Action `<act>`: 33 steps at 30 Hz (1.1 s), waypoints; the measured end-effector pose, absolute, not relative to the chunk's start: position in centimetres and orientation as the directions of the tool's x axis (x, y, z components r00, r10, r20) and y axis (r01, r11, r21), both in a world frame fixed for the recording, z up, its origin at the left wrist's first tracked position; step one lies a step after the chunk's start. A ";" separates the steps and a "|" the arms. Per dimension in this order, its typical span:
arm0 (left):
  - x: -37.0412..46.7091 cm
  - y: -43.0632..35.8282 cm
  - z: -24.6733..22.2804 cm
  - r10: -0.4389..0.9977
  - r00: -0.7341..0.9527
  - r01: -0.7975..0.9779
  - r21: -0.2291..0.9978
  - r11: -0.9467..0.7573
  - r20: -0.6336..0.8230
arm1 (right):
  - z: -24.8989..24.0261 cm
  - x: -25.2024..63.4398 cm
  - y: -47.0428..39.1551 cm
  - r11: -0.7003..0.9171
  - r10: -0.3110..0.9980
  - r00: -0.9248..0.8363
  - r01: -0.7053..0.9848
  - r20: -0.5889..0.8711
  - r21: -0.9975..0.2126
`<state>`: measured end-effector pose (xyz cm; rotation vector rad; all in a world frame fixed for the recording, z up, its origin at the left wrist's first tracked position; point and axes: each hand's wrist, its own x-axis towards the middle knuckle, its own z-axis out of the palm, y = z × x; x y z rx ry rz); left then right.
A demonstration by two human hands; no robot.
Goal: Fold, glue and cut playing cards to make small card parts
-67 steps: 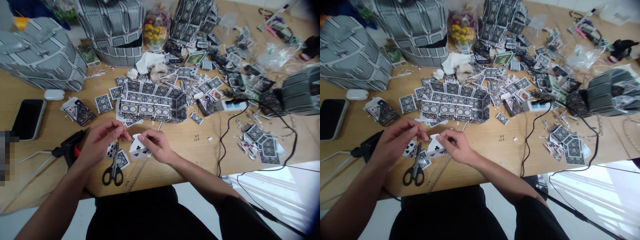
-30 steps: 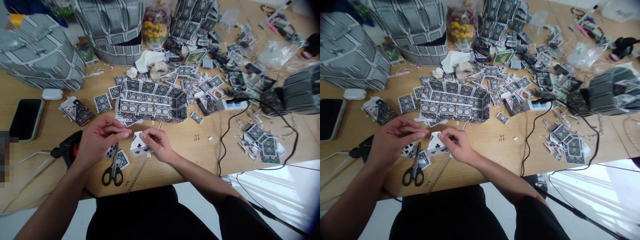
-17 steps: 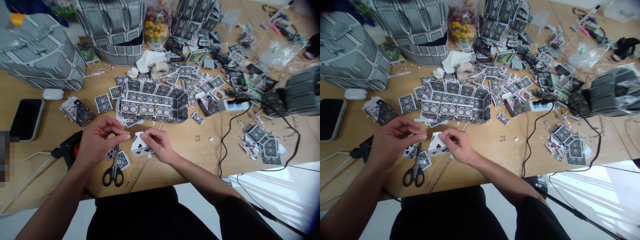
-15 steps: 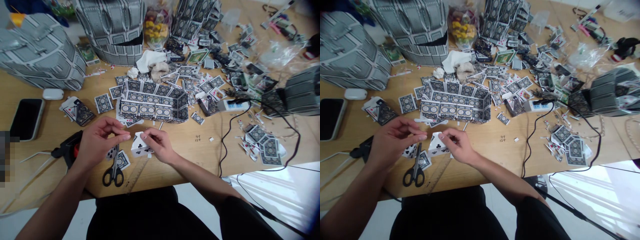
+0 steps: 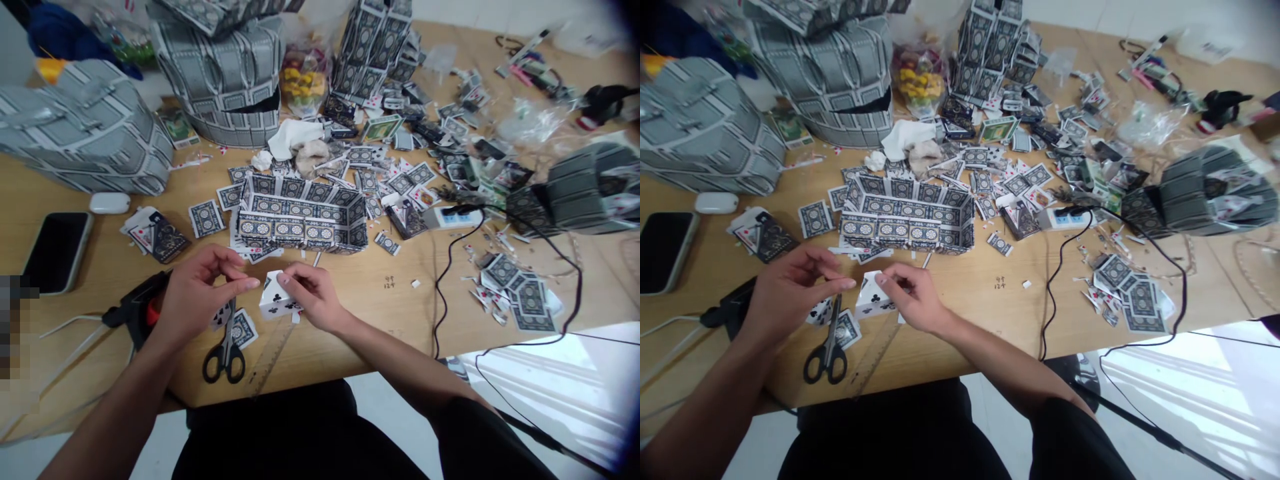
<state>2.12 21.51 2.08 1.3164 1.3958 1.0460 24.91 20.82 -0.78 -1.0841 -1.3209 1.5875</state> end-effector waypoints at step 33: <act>2.3 21.3 3.4 0.989 0.067 -0.019 0.991 0.136 -0.134 | -0.8 24.6 20.6 -0.166 0.920 -0.364 -0.032 -0.143 -0.986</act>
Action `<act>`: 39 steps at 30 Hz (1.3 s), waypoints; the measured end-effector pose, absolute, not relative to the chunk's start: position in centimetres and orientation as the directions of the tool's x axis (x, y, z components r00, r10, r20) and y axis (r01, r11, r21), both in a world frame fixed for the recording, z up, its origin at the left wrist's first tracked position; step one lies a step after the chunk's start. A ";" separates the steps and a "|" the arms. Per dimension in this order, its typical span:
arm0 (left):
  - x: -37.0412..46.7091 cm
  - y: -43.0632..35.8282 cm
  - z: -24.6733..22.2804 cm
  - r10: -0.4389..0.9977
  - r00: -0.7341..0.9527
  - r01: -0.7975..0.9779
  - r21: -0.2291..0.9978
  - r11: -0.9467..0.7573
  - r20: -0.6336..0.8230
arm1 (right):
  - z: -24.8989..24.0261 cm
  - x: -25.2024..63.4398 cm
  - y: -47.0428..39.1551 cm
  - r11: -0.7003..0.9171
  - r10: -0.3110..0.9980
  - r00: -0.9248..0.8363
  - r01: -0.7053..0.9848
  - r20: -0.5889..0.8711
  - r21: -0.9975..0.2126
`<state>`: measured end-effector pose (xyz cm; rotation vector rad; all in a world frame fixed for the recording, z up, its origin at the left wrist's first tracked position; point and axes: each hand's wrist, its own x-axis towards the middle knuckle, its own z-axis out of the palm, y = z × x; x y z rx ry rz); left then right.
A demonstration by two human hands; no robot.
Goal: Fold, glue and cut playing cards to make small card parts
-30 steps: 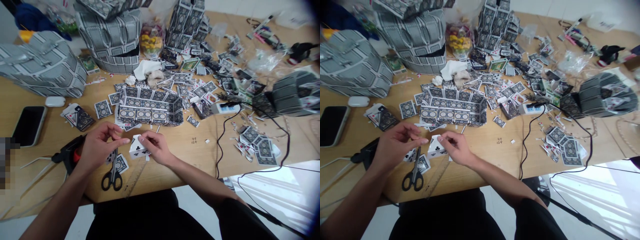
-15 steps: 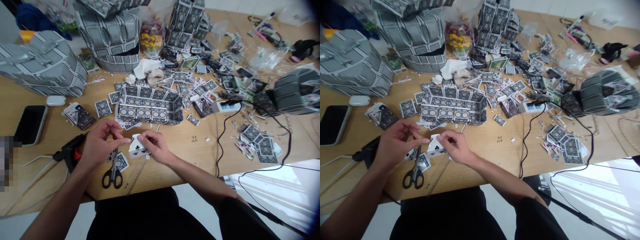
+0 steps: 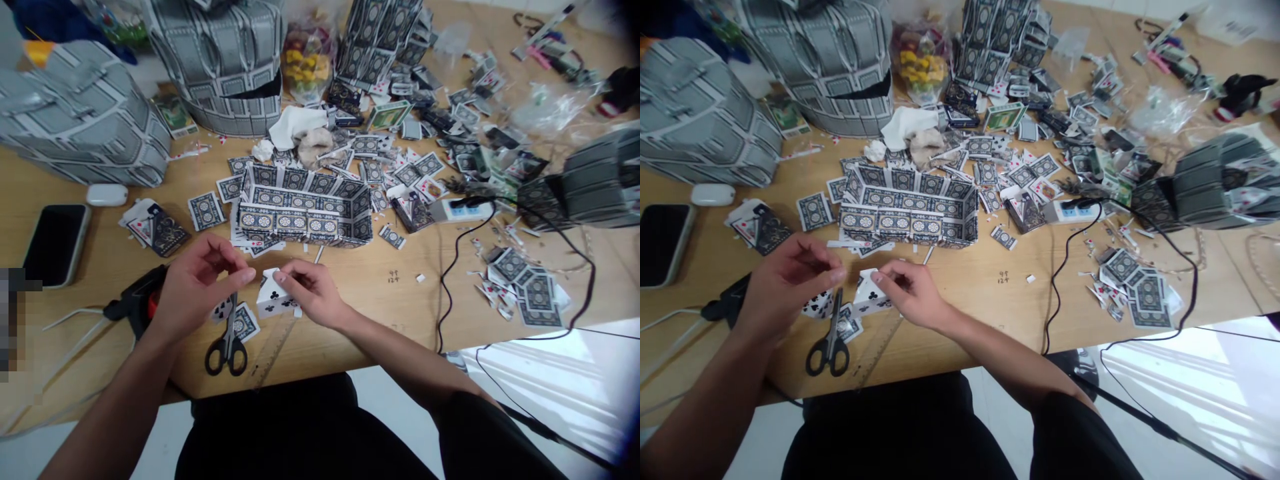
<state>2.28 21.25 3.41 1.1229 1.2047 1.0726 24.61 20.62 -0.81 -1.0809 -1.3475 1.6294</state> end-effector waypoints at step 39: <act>2.3 21.0 3.2 0.994 0.107 0.206 0.978 -0.031 0.009 | -1.2 24.6 20.7 -0.147 0.937 -0.330 -0.088 -0.110 -0.985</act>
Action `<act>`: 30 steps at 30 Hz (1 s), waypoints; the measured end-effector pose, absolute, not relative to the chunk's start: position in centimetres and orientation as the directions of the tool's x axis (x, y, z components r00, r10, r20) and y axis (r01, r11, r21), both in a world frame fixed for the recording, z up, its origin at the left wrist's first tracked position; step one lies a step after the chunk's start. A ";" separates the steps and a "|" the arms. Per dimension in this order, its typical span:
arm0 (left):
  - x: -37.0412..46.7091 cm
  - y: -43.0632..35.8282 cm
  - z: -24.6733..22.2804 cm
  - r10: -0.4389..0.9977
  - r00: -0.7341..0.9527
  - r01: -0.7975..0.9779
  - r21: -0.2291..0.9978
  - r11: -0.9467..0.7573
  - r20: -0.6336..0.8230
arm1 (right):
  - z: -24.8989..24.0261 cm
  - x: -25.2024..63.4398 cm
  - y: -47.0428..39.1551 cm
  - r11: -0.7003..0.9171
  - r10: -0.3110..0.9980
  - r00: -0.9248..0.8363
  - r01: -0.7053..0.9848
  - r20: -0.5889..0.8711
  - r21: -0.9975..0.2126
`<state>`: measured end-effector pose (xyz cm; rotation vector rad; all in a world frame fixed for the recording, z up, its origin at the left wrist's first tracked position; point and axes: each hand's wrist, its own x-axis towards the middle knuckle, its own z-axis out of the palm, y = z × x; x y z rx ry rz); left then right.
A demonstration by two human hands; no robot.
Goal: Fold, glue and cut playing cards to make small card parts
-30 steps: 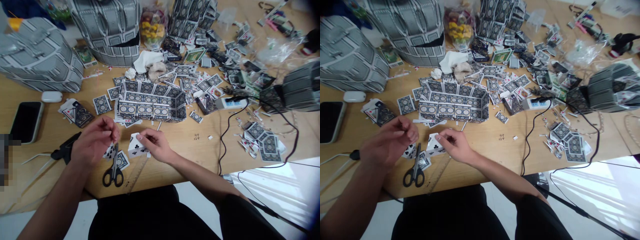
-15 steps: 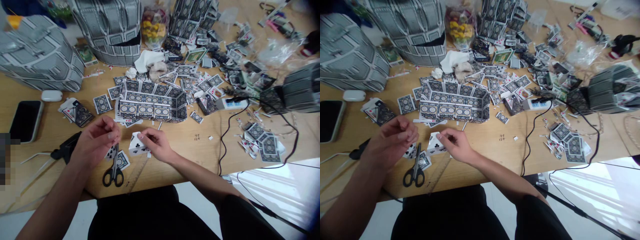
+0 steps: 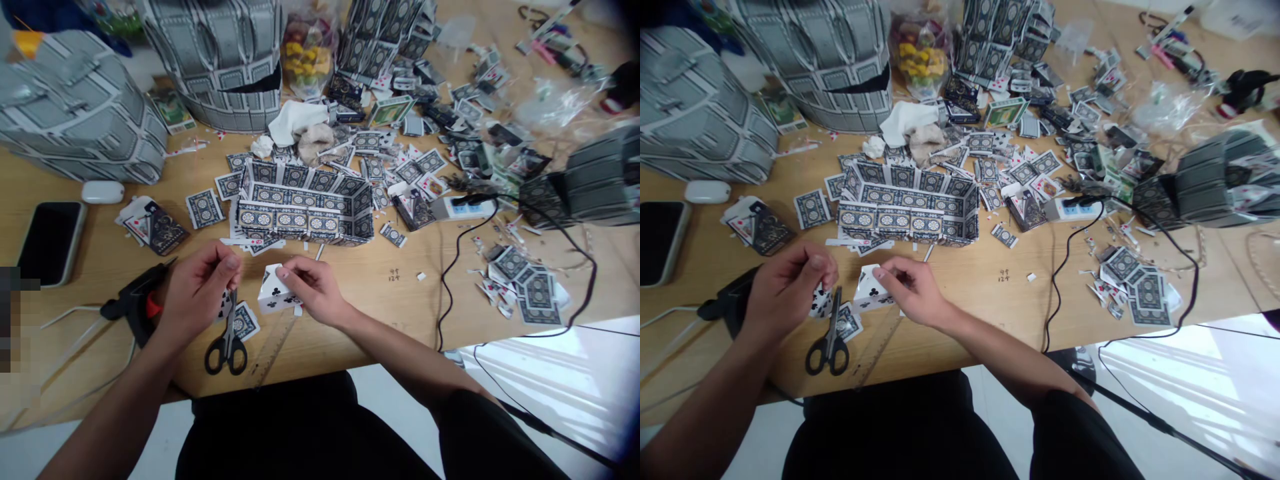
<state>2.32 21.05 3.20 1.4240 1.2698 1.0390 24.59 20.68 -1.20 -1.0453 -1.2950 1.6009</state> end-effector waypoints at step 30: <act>2.3 21.5 2.7 0.893 0.371 0.417 0.814 -0.404 0.254 | -0.8 24.8 20.7 -0.147 0.909 -0.398 -0.029 -0.123 -0.989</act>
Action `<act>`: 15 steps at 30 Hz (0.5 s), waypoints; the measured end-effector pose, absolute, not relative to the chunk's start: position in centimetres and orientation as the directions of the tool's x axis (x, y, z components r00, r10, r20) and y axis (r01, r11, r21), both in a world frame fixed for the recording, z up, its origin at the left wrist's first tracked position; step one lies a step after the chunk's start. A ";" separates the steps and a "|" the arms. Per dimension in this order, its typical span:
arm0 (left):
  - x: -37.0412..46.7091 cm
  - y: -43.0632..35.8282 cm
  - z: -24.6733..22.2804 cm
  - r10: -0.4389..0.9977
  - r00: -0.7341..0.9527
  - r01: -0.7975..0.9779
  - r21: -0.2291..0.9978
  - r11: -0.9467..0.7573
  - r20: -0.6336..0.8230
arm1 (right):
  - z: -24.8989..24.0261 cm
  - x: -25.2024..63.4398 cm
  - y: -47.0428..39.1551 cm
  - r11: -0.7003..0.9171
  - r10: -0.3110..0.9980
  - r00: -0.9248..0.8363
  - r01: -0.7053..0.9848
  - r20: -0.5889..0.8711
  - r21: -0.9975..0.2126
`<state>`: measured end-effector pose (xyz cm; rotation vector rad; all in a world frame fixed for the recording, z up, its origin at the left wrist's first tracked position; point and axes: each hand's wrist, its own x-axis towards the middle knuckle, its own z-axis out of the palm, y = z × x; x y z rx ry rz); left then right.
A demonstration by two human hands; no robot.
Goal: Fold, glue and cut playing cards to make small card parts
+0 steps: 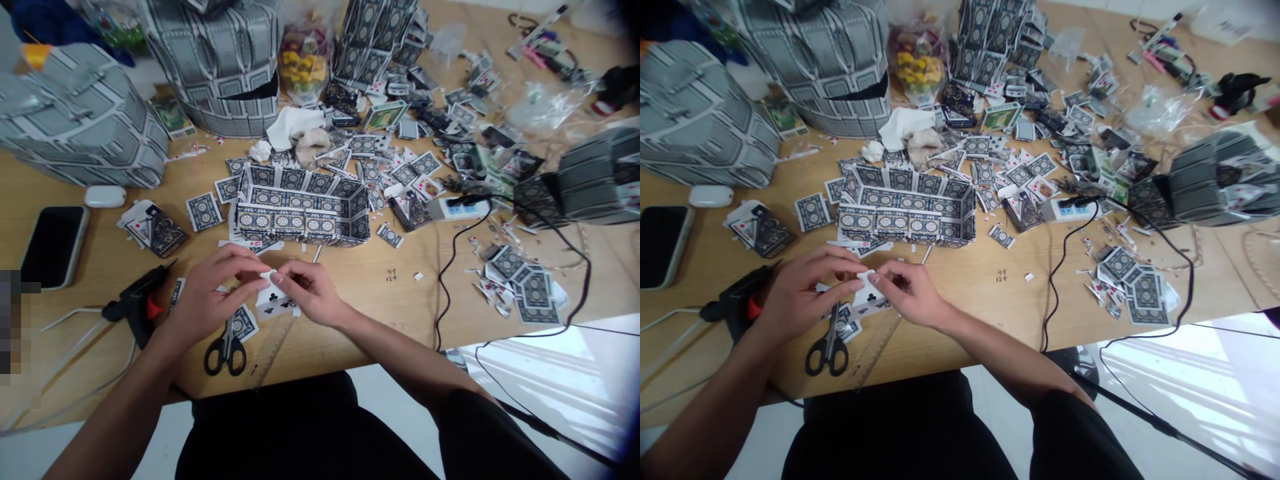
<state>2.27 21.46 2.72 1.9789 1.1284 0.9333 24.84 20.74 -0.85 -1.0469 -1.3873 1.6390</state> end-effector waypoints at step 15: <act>1.8 21.9 3.8 0.848 0.512 0.319 0.886 -0.336 0.137 | -0.4 25.4 21.3 -0.127 0.835 -0.546 -0.079 -0.064 -0.989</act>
